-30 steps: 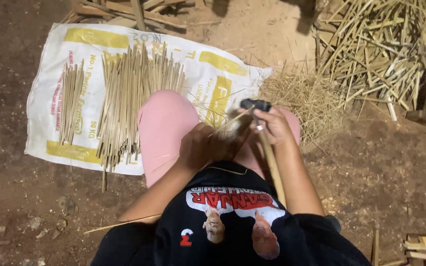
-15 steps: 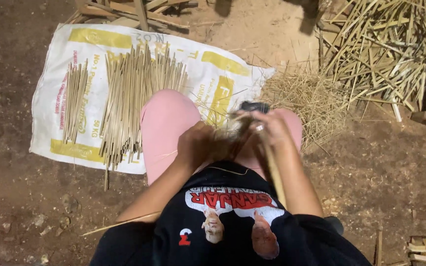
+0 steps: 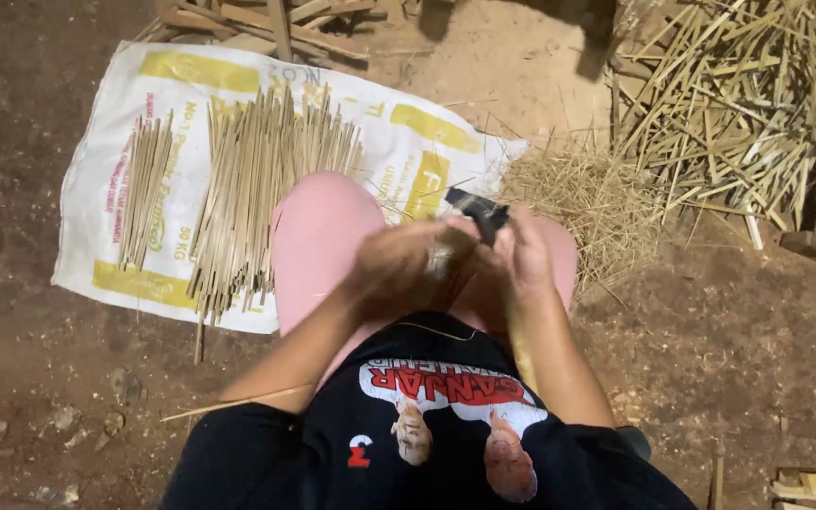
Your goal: Shaving thin bamboo sticks using a small hand tool while sitting on the floor to prepare them for use.
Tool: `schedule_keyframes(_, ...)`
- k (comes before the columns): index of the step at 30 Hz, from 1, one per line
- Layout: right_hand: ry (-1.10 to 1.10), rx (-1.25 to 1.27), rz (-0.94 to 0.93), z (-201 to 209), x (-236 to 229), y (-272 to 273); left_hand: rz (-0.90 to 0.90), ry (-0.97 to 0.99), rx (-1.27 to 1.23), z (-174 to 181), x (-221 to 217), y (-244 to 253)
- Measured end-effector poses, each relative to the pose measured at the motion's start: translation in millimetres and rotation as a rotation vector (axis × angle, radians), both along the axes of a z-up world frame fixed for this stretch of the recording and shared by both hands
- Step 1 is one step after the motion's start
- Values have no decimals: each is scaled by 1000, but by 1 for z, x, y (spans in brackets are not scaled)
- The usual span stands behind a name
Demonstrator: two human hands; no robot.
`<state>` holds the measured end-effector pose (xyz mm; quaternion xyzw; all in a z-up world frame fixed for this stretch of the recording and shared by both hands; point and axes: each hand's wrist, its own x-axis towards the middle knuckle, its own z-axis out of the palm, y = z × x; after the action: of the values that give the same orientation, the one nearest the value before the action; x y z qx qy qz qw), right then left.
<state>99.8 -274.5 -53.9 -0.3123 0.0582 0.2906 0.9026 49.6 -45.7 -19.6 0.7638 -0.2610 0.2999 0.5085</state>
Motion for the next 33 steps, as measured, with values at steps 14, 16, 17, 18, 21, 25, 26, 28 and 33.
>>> schedule_keyframes(14, 119, -466, -280, 82, -42, 51, -14, 847, 64, -41, -32, 32)
schedule_keyframes(16, 75, -440, 59, -10, -47, 51, 9, 887, 42, -55, -35, 17)
schedule_keyframes(17, 76, -439, 55, 1, -44, 50, 6, 887, 44, -53, -35, 19)
schedule_keyframes(18, 13, -454, 60, 13, -40, 48, 10, 882, 55, -50, -36, 21)
schedule_keyframes(21, -113, -718, -18, 53, -22, 29, 5, 872, 73, -47, -38, 38)
schedule_keyframes(25, -46, -557, -238, 3, 30, -53, -48, 889, 83, -50, -54, 68)
schedule_keyframes(26, -44, -555, -245, 2, 38, -72, -54, 888, 88, -41, -54, 69)
schedule_keyframes(28, -51, -526, -402, 2, 51, -112, -68, 814, 41, -24, -60, 68)
schedule_keyframes(33, 61, -545, -401, 22, 16, -41, 111, 605, 167, -41, -37, 35)
